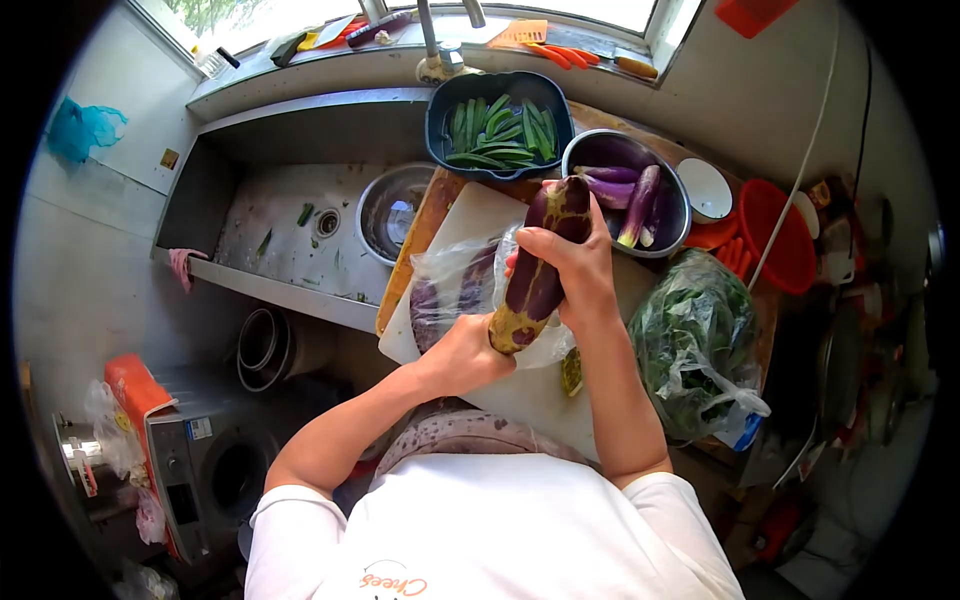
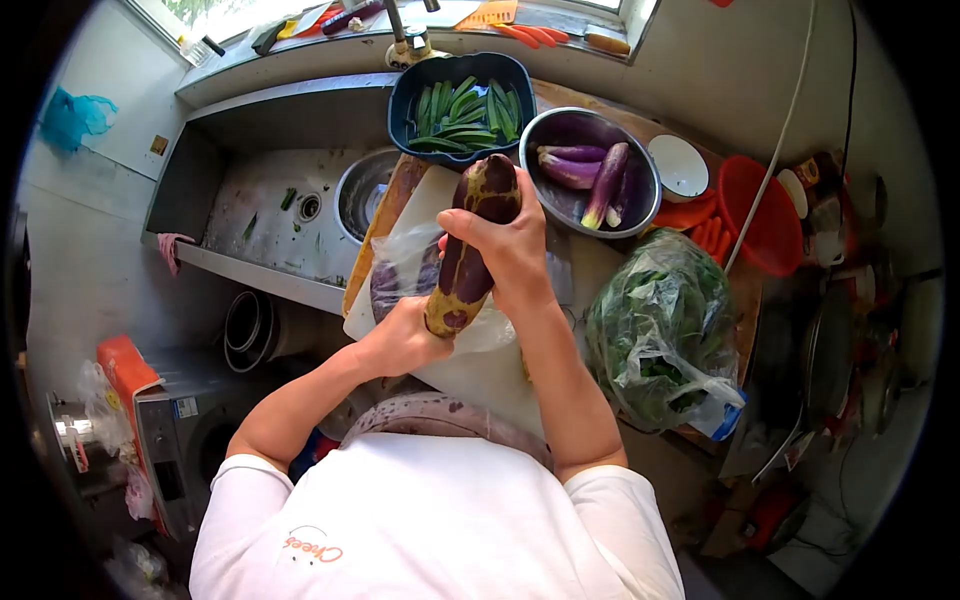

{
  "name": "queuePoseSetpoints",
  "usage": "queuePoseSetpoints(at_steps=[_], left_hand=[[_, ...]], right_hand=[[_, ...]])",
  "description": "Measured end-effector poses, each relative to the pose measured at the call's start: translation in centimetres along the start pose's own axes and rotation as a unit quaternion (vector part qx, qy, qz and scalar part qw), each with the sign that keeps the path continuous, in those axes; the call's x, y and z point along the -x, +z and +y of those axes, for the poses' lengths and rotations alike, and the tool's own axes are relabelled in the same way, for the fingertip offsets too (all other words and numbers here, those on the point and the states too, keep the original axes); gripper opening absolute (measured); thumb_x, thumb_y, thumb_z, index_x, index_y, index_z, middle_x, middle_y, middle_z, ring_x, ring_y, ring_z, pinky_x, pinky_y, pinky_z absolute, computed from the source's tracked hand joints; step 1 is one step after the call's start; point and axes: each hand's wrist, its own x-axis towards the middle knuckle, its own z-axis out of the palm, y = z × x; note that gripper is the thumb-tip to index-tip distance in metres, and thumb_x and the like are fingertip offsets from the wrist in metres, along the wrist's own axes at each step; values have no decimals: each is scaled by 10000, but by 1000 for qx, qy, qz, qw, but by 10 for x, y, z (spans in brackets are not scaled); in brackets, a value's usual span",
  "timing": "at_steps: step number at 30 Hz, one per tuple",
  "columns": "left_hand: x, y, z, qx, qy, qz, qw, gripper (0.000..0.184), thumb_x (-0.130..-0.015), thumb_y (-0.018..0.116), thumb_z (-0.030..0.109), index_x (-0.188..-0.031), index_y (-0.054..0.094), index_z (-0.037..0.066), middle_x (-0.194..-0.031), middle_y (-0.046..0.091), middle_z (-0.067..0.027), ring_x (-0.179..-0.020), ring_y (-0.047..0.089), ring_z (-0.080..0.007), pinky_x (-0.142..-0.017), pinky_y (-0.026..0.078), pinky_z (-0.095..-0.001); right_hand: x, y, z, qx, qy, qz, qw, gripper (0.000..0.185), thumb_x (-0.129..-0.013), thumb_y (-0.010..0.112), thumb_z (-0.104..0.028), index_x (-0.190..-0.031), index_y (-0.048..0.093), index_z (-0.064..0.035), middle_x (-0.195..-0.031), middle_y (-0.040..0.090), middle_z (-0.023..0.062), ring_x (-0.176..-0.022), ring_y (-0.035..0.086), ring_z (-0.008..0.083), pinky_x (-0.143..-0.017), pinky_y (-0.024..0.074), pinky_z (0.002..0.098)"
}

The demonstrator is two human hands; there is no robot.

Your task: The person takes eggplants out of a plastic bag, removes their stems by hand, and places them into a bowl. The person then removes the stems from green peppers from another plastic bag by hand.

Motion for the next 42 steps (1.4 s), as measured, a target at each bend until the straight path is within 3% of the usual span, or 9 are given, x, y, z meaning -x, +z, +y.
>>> queuePoseSetpoints(at_steps=[5,7,9,15,18,19,27,30,42], left_hand=[[-4,-11,7,109,-115,-16,987,216,-710,657,48,-878,526,13,-759,541,-36,-677,531,-113,-548,436,-267],[-7,-13,10,110,-57,19,992,282,-703,693,62,-929,529,24,-812,554,-41,-671,552,-121,-519,441,-258],[-10,-17,10,107,-37,26,993,401,-688,723,64,-1029,516,36,-918,557,-44,-685,562,-121,-522,458,-257],[-12,-17,19,104,-98,-52,988,295,-689,684,44,-926,510,24,-772,553,-26,-638,545,-108,-503,438,-261],[-14,-10,21,65,-19,-31,997,240,-677,642,20,-877,511,17,-687,533,-5,-564,504,-101,-471,398,-267],[-15,-10,20,65,-29,-44,997,228,-674,633,19,-865,509,15,-673,527,-5,-547,493,-99,-464,393,-269],[-26,-9,20,71,-104,-112,986,163,-679,584,54,-813,499,19,-605,474,4,-486,445,-85,-423,356,-266],[-29,-8,23,69,-116,-131,982,173,-683,582,65,-831,502,23,-611,467,8,-476,435,-82,-415,342,-262],[-27,3,28,67,-90,-85,990,103,-658,573,34,-682,474,21,-524,471,-20,-409,452,-116,-379,328,-278]], right_hand=[[0,9,11,61,-106,59,991,551,-673,780,-45,-1107,442,-56,-916,553,47,-749,598,136,-656,535,282],[-4,10,20,106,-179,99,973,624,-665,791,-60,-1169,424,-55,-987,546,54,-840,584,143,-732,518,275],[-1,13,25,142,-261,83,951,714,-656,795,-67,-1245,391,-56,-1048,525,59,-905,561,155,-793,496,278],[5,11,20,219,-319,-11,922,905,-619,814,-83,-1377,320,-101,-1249,452,84,-1112,491,169,-942,426,295],[-1,8,12,286,-306,0,908,841,-609,741,-46,-1349,345,-101,-1196,532,108,-1032,560,179,-877,485,311],[-1,8,8,263,-241,-5,934,812,-599,737,-21,-1327,386,-91,-1220,480,66,-1107,492,163,-956,405,300],[-20,-9,13,310,-158,-51,936,759,-602,679,-131,-1297,374,-113,-1079,566,135,-966,576,269,-886,447,323],[-22,-10,5,297,-101,-88,945,778,-593,699,-45,-1307,394,-85,-1160,486,64,-1061,485,159,-949,394,279],[-29,-11,-7,313,-10,-155,937,820,-557,713,-91,-1313,396,-74,-1091,521,74,-989,513,165,-900,431,288]])
